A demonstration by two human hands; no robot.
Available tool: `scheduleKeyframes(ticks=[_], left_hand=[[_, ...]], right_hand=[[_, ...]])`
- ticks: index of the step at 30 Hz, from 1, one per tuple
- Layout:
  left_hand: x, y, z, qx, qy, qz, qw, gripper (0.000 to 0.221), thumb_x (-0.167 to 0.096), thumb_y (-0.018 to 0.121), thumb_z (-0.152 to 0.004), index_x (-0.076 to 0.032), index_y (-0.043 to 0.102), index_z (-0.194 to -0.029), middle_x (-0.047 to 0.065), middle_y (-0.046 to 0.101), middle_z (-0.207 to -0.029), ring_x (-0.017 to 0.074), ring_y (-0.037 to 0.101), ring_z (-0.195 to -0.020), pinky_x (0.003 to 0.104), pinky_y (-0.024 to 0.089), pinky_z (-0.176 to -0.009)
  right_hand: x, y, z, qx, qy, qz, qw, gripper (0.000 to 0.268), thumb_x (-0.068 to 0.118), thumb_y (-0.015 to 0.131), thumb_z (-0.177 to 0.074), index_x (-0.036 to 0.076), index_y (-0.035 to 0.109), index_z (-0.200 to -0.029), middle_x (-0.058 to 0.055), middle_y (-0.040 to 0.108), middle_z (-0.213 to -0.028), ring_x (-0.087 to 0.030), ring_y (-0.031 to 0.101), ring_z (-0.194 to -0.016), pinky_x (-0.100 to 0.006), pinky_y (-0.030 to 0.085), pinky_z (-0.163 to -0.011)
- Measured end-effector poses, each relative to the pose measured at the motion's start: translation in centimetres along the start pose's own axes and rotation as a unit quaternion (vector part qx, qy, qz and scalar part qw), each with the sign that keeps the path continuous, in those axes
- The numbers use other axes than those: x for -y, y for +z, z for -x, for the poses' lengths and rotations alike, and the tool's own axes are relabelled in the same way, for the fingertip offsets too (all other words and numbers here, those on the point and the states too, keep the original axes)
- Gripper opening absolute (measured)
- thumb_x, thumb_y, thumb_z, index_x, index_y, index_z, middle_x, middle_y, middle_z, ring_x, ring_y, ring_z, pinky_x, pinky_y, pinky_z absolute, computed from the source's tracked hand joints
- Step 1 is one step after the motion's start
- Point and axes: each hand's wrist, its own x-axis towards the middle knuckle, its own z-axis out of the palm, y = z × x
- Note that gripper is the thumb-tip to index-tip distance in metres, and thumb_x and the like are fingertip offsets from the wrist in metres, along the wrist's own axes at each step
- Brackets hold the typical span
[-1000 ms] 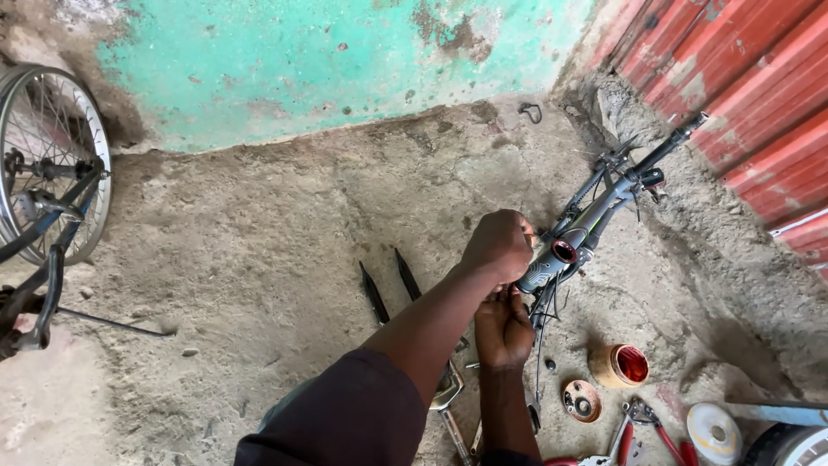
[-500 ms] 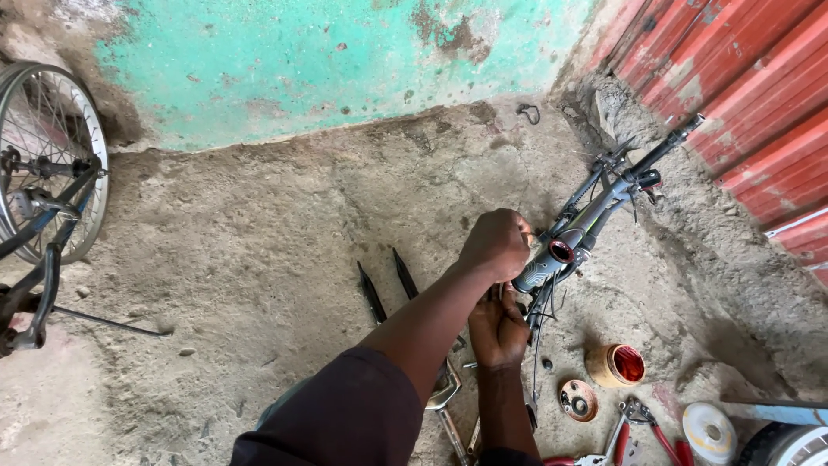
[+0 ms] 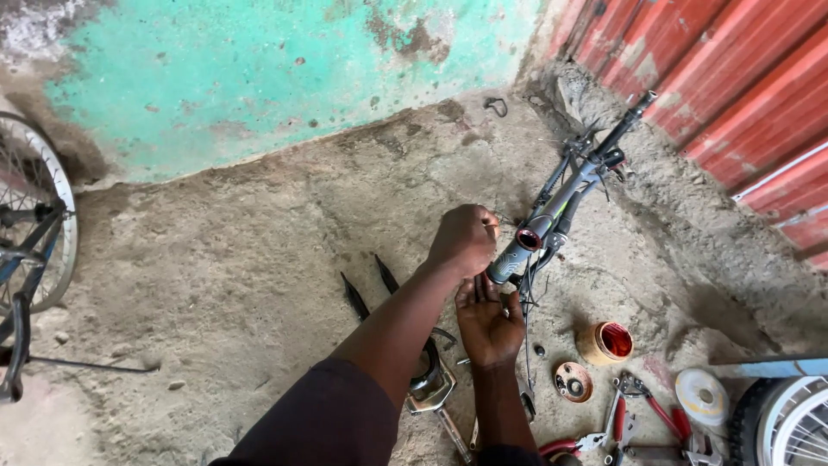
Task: The person is cleaning the bicycle head tube, applying grease to the headset cups, and installing the bearings and front fork.
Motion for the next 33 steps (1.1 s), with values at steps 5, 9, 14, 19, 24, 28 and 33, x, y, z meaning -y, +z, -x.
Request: scheduleKeyframes(ticks=[5, 9, 14, 19, 24, 28, 33], left_hand=[[-1.4, -1.5, 1.2, 0.024, -0.010, -0.006, 1.000, 0.026, -0.016, 0.054, -0.089, -0.014, 0.080, -0.089, 0.016, 0.076, -0.089, 0.0397, 0.075, -0.095, 0.047, 0.063, -0.080], [-2.2, -1.8, 1.9, 0.029, -0.030, 0.001, 0.999, 0.028, -0.018, 0.055, -0.090, -0.015, 0.081, -0.098, 0.013, 0.078, -0.096, 0.0378, 0.075, -0.101, 0.048, 0.063, -0.085], [-4.6, -3.5, 3.5, 0.035, -0.047, -0.006, 0.998, 0.027, -0.019, 0.055, -0.091, -0.018, 0.081, -0.096, 0.011, 0.078, -0.093, 0.0360, 0.075, -0.100, 0.046, 0.063, -0.084], [-0.5, -0.8, -0.2, 0.036, -0.047, -0.004, 0.998, 0.026, -0.020, 0.056, -0.091, -0.018, 0.081, -0.096, 0.009, 0.079, -0.089, 0.0343, 0.076, -0.098, 0.044, 0.063, -0.083], [-1.5, -1.5, 0.5, 0.035, -0.069, -0.005, 0.997, 0.025, -0.021, 0.058, -0.092, -0.017, 0.080, -0.103, 0.008, 0.079, -0.091, 0.0299, 0.076, -0.100, 0.043, 0.062, -0.084], [-4.1, -3.2, 2.8, 0.045, -0.078, 0.004, 0.996, 0.024, -0.019, 0.057, -0.093, -0.017, 0.080, -0.100, 0.006, 0.078, -0.083, 0.0277, 0.077, -0.095, 0.041, 0.062, -0.083], [-2.7, -2.5, 1.6, 0.041, -0.069, -0.005, 0.997, 0.023, -0.018, 0.059, -0.094, -0.016, 0.080, -0.103, 0.007, 0.079, -0.086, 0.0301, 0.077, -0.097, 0.042, 0.062, -0.082]], right_hand=[[0.0, 1.6, 1.1, -0.012, -0.006, -0.005, 1.000, 0.055, 0.051, 0.053, -0.099, -0.002, 0.065, -0.106, -0.018, 0.068, -0.120, -0.032, 0.061, -0.119, -0.043, 0.047, -0.106], [0.2, 1.6, 1.2, -0.027, -0.005, -0.019, 0.999, 0.063, 0.059, 0.049, -0.100, -0.003, 0.063, -0.106, -0.021, 0.067, -0.122, -0.034, 0.060, -0.121, -0.044, 0.047, -0.106], [0.6, 2.8, 2.1, -0.043, -0.021, -0.032, 0.998, 0.067, 0.062, 0.044, -0.101, -0.003, 0.061, -0.103, -0.020, 0.066, -0.118, -0.035, 0.060, -0.122, -0.045, 0.048, -0.106], [1.0, 2.7, 2.1, -0.052, -0.027, -0.050, 0.997, 0.071, 0.066, 0.041, -0.101, -0.002, 0.061, -0.102, -0.019, 0.065, -0.116, -0.036, 0.059, -0.123, -0.044, 0.049, -0.105], [0.7, 3.7, 3.2, -0.062, -0.013, -0.047, 0.997, 0.078, 0.072, 0.034, -0.101, -0.002, 0.060, -0.104, -0.018, 0.064, -0.117, -0.036, 0.058, -0.125, -0.044, 0.049, -0.105], [0.9, 2.5, 2.1, -0.047, -0.005, -0.044, 0.998, 0.084, 0.078, 0.031, -0.097, 0.000, 0.062, -0.100, -0.020, 0.065, -0.117, -0.037, 0.060, -0.124, -0.045, 0.049, -0.104], [0.7, 2.6, 2.2, -0.046, 0.003, 0.027, 0.999, 0.084, 0.078, 0.030, -0.097, 0.001, 0.062, -0.102, -0.020, 0.066, -0.120, -0.036, 0.063, -0.117, -0.045, 0.050, -0.100]])
